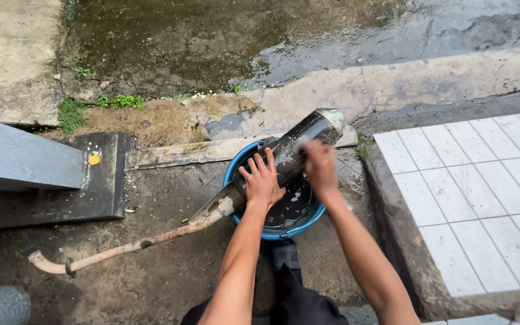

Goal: The person cleans a long, cylindrical metal tool by scrubbing it with a white cloth over a blue bucket filled with water. The person rotates the tool to scrub different sides and repeatedly dips the cloth into the bucket to rinse it.

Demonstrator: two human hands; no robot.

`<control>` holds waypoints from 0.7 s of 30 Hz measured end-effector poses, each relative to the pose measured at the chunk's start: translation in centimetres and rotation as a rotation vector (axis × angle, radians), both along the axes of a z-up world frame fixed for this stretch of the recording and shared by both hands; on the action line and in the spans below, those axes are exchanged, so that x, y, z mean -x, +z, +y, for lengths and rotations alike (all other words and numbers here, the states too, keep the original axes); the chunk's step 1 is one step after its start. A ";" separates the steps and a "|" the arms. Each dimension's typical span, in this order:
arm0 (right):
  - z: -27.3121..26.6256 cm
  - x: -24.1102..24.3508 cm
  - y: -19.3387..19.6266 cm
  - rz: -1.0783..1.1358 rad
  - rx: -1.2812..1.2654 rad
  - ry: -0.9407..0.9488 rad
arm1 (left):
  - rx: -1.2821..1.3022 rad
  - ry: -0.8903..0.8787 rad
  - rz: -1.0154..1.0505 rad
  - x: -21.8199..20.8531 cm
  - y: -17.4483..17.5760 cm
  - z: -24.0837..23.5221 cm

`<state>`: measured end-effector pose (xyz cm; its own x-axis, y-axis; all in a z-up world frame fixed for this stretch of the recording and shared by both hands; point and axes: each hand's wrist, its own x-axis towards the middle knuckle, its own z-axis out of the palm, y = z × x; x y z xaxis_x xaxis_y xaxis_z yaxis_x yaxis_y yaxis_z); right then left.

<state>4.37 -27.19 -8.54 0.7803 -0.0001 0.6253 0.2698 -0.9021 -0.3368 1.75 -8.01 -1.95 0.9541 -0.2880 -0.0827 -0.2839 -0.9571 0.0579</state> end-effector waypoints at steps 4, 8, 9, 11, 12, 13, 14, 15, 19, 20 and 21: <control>-4.1 -3.0 -0.4 -0.006 -0.129 -0.134 | 0.016 -0.008 0.056 0.4 0.4 0.4; 2.3 1.9 2.3 0.062 -0.047 -0.049 | 0.021 -0.007 0.045 0.3 0.3 0.5; 4.0 3.6 3.5 0.103 -0.126 0.040 | 0.022 -0.014 0.042 0.2 0.2 0.4; 1.1 1.7 3.0 0.055 -0.054 0.043 | 0.033 -0.016 0.059 0.4 0.5 0.4; -0.2 0.2 2.9 -0.003 0.017 0.046 | 0.043 -0.017 0.067 0.1 0.8 0.5; -1.8 -1.3 2.9 -0.003 0.011 0.048 | 0.037 -0.014 0.067 -0.3 1.0 0.6; -3.6 -2.3 2.9 -0.007 0.013 -0.009 | 0.036 -0.015 0.065 -0.2 1.0 0.6; -5.3 -3.3 2.9 -0.012 0.015 -0.066 | 0.036 -0.015 0.063 -0.1 1.1 0.6; 0.4 -0.1 4.7 0.025 -0.028 0.041 | 0.033 -0.050 0.031 0.0 0.0 0.8; 2.5 1.3 5.3 0.047 -0.004 0.063 | -0.004 -0.055 -0.023 0.0 -0.1 0.6; 4.6 2.8 5.8 0.069 0.021 0.084 | -0.041 -0.059 -0.078 0.2 -0.2 0.4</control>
<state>1.59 -22.58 -2.76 0.8184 0.0799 0.5690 0.3218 -0.8841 -0.3388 1.60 -7.60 -2.16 0.9395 -0.3420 -0.0214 -0.3422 -0.9396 -0.0054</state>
